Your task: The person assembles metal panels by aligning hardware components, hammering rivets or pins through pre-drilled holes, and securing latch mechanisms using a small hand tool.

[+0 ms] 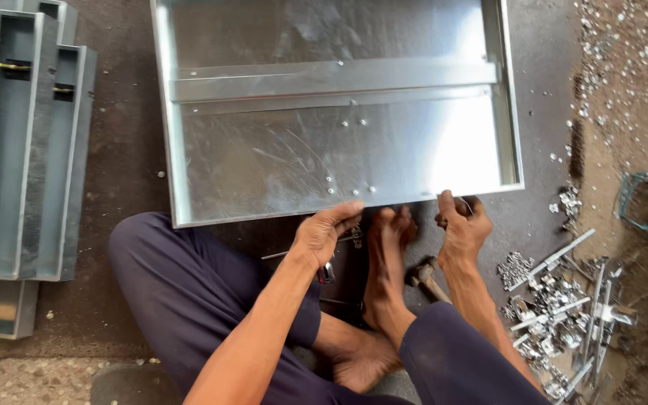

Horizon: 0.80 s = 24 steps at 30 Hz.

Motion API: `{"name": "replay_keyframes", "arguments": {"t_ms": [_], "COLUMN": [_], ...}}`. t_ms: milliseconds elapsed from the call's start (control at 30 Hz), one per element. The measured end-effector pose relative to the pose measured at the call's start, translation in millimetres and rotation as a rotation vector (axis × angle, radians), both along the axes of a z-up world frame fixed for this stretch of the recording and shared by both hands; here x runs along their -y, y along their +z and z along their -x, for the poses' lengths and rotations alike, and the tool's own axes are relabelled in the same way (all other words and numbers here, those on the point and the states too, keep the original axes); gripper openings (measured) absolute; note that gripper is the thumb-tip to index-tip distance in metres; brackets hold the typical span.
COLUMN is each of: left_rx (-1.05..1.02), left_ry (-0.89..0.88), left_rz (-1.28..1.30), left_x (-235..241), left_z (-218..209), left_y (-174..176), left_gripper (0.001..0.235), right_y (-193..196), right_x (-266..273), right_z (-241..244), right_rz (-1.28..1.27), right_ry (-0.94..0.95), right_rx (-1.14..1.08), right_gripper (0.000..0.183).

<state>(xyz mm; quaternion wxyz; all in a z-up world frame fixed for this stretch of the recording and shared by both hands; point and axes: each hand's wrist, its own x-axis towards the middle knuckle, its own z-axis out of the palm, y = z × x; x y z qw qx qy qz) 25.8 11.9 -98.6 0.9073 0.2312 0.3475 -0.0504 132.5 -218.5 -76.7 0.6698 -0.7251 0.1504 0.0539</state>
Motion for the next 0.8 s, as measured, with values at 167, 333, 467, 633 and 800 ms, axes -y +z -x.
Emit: {"name": "replay_keyframes", "arguments": {"t_ms": [167, 333, 467, 633, 800], "left_rx": [0.084, 0.019, 0.072, 0.098, 0.099], "left_ry": [0.14, 0.074, 0.109, 0.099, 0.098], "left_rz": [-0.108, -0.1, -0.113, -0.096, -0.18], "left_x": [13, 1, 8, 5, 7], "left_z": [-8, -7, -10, -14, -12], "left_y": [-15, -21, -15, -29, -18], "left_gripper": [0.037, 0.043, 0.043, 0.037, 0.031], "right_y": [51, 58, 68, 55, 38], "right_x": [16, -111, -80, 37, 63], "right_z": [32, 101, 104, 121, 114], "right_rz": [0.853, 0.535, 0.703, 0.375, 0.279], "right_ry": [0.514, 0.489, 0.588, 0.503, 0.626], "right_rx": [0.007, -0.089, 0.196, 0.099, -0.072], "right_gripper": [0.037, 0.041, 0.039, 0.033, 0.029]}}
